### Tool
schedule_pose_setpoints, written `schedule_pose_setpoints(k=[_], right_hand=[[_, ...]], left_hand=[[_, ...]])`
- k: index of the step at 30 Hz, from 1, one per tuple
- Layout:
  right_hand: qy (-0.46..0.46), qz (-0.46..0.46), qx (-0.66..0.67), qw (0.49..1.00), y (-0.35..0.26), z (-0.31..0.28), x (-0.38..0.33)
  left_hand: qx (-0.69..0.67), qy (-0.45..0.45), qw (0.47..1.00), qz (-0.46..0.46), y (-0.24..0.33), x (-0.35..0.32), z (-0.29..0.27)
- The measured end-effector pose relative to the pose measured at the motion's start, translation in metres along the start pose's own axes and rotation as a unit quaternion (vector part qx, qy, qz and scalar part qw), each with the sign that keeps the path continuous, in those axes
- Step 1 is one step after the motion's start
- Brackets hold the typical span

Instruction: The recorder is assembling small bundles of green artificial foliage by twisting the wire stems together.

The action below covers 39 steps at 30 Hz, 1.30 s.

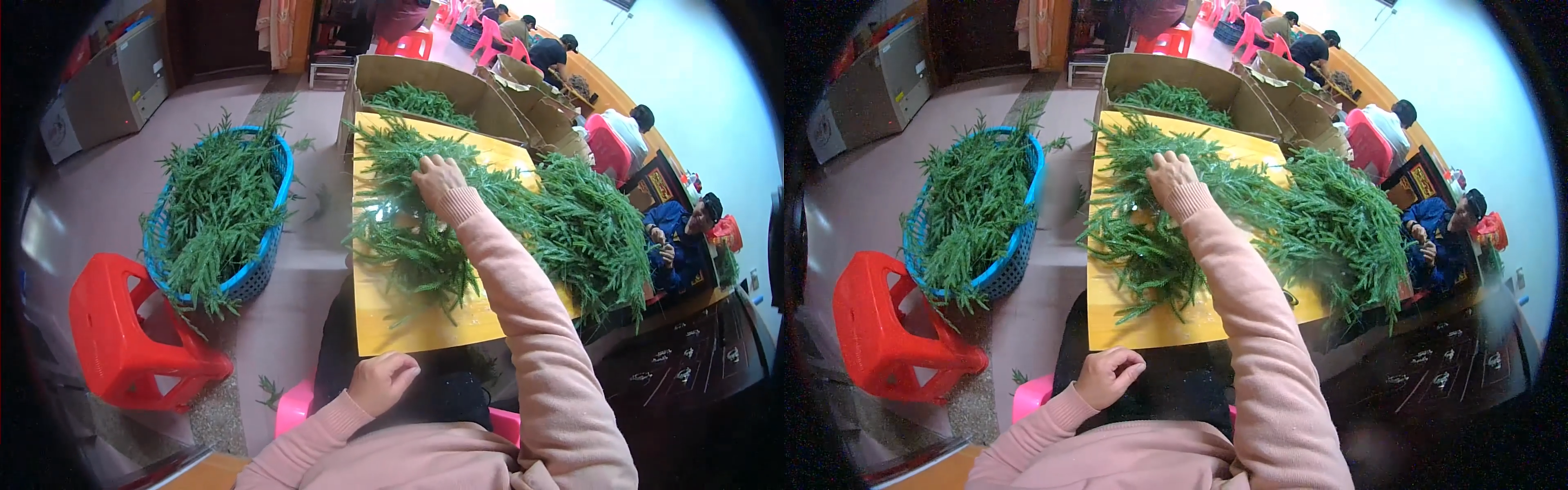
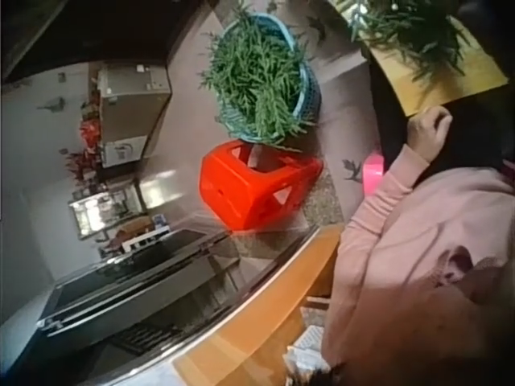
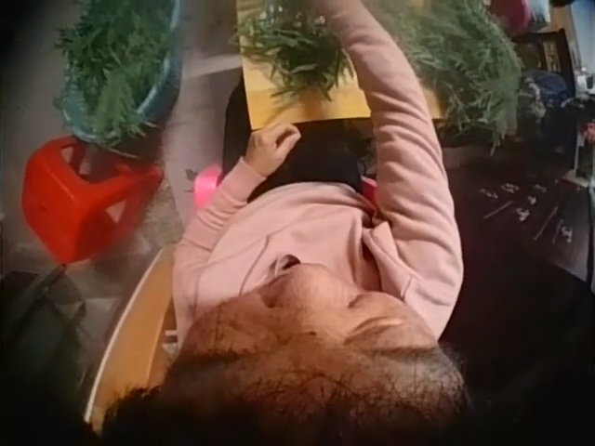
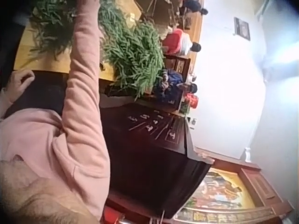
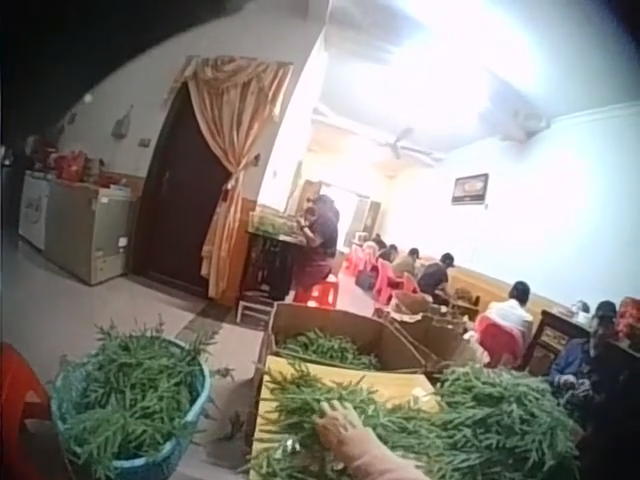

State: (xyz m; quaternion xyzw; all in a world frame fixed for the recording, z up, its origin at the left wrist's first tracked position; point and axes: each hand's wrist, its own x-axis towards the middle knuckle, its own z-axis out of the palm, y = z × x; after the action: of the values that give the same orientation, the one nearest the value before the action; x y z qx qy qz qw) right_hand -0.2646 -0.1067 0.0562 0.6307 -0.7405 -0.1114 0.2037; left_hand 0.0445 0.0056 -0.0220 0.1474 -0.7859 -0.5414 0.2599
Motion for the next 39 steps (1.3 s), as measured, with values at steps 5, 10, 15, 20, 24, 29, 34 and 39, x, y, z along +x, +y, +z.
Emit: schedule_pose_setpoints(k=[5, 10, 15, 20, 24, 29, 34, 39], right_hand=[[0.126, -0.036, -0.043, 0.990, 0.021, 0.006, -0.002], [0.343, -0.004, 0.084, 0.935, 0.048, -0.015, -0.005], [0.470, 0.102, 0.251, 0.840, 0.033, -0.061, -0.028], [0.523, 0.094, 0.430, 0.730, 0.034, -0.098, -0.062], [0.466, 0.097, 0.475, 0.740, 0.007, -0.141, -0.129], [0.154, -0.010, 0.206, 0.966, -0.054, -0.157, -0.208], [0.182, -0.106, 0.195, 0.958, -0.097, -0.110, -0.218], [0.217, -0.126, 0.232, 0.940, -0.117, -0.096, -0.215]], left_hand=[[0.001, 0.011, 1.000, 0.020, 0.000, 0.002, 0.002], [0.001, 0.007, 1.000, 0.003, 0.001, 0.000, 0.000], [-0.022, 0.042, 0.999, 0.002, 0.003, 0.001, 0.000], [-0.016, 0.037, 0.999, 0.004, 0.002, 0.003, -0.001], [-0.035, 0.045, 0.998, -0.006, 0.001, 0.005, 0.000], [-0.159, 0.043, 0.982, -0.094, -0.002, -0.003, -0.003], [-0.326, 0.085, 0.932, -0.138, 0.010, 0.000, -0.002], [-0.307, 0.054, 0.945, -0.102, 0.007, -0.001, -0.005]])
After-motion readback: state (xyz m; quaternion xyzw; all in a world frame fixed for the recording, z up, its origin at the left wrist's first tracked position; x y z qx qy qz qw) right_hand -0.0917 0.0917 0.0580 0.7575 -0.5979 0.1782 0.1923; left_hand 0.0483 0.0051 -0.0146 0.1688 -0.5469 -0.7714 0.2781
